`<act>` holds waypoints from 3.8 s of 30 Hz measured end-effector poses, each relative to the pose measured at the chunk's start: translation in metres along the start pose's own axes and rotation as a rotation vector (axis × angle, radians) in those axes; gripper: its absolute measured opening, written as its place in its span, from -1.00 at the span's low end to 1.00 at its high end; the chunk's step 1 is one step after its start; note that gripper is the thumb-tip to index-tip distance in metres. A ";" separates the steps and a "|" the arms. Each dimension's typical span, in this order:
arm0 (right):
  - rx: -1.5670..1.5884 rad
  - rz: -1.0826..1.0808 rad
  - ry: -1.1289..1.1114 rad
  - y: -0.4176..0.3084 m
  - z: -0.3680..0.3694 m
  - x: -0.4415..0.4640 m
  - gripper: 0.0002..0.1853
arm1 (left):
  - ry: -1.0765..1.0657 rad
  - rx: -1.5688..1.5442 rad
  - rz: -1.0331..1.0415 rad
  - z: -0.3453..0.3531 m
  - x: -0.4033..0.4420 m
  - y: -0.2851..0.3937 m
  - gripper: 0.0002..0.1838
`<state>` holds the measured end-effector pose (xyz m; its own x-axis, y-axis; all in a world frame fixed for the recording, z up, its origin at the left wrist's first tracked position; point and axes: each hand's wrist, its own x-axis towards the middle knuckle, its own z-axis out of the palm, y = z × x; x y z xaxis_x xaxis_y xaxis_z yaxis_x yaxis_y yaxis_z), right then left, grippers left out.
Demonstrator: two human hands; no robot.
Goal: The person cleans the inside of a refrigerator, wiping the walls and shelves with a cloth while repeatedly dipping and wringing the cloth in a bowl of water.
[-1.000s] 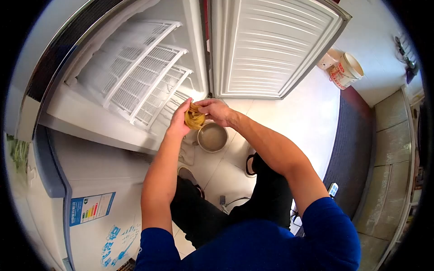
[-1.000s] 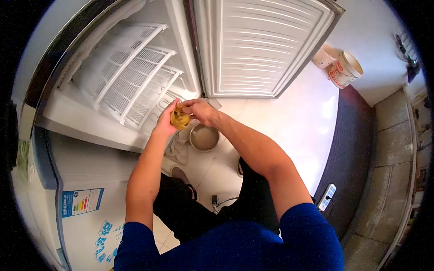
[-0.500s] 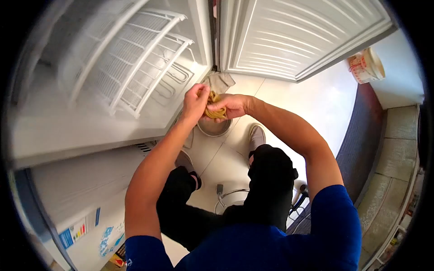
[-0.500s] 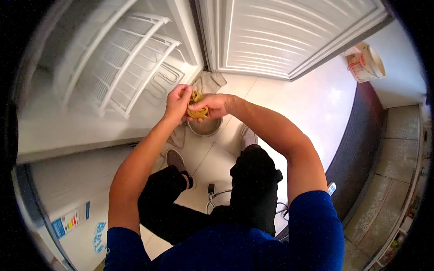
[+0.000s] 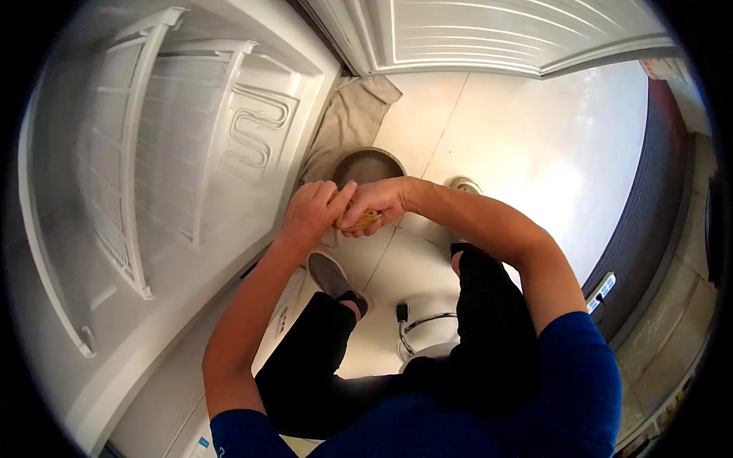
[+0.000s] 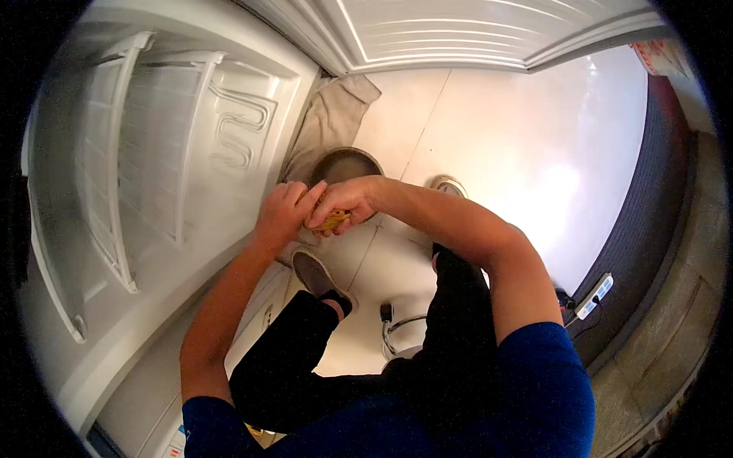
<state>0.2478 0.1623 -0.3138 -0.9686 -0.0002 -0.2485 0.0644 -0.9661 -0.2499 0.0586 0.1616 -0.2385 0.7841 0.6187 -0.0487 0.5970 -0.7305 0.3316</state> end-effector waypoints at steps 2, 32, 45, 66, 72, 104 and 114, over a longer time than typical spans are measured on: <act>-0.007 -0.051 0.038 0.003 -0.010 0.001 -0.85 | -0.060 0.156 0.035 0.012 0.008 -0.011 -0.73; -1.657 -0.385 0.922 0.040 -0.079 0.003 -0.75 | -0.352 -0.909 -0.920 0.144 0.015 -0.014 -0.86; -1.587 -0.379 1.090 0.034 -0.060 -0.005 -0.71 | -0.559 -1.158 -1.314 0.087 0.043 -0.004 -0.72; -0.831 -0.264 0.700 0.024 -0.024 -0.005 -0.86 | -0.280 0.214 -0.158 0.054 0.041 -0.002 -0.88; -1.244 -0.329 0.889 0.029 -0.026 0.001 -0.78 | -0.463 0.155 -0.360 0.051 0.049 0.008 -0.87; -2.132 -1.003 0.914 0.026 -0.051 0.000 -0.81 | -0.233 -1.332 -1.510 0.079 0.011 0.033 -0.87; -2.151 -1.020 0.904 0.027 -0.052 0.002 -0.82 | -0.281 -1.622 -1.530 0.083 0.000 0.030 -0.85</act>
<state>0.2601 0.1497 -0.3700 -0.6117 0.6384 0.4671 0.4512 0.7666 -0.4569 0.0910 0.1153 -0.3069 0.0960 0.1583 -0.9827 0.1012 0.9806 0.1678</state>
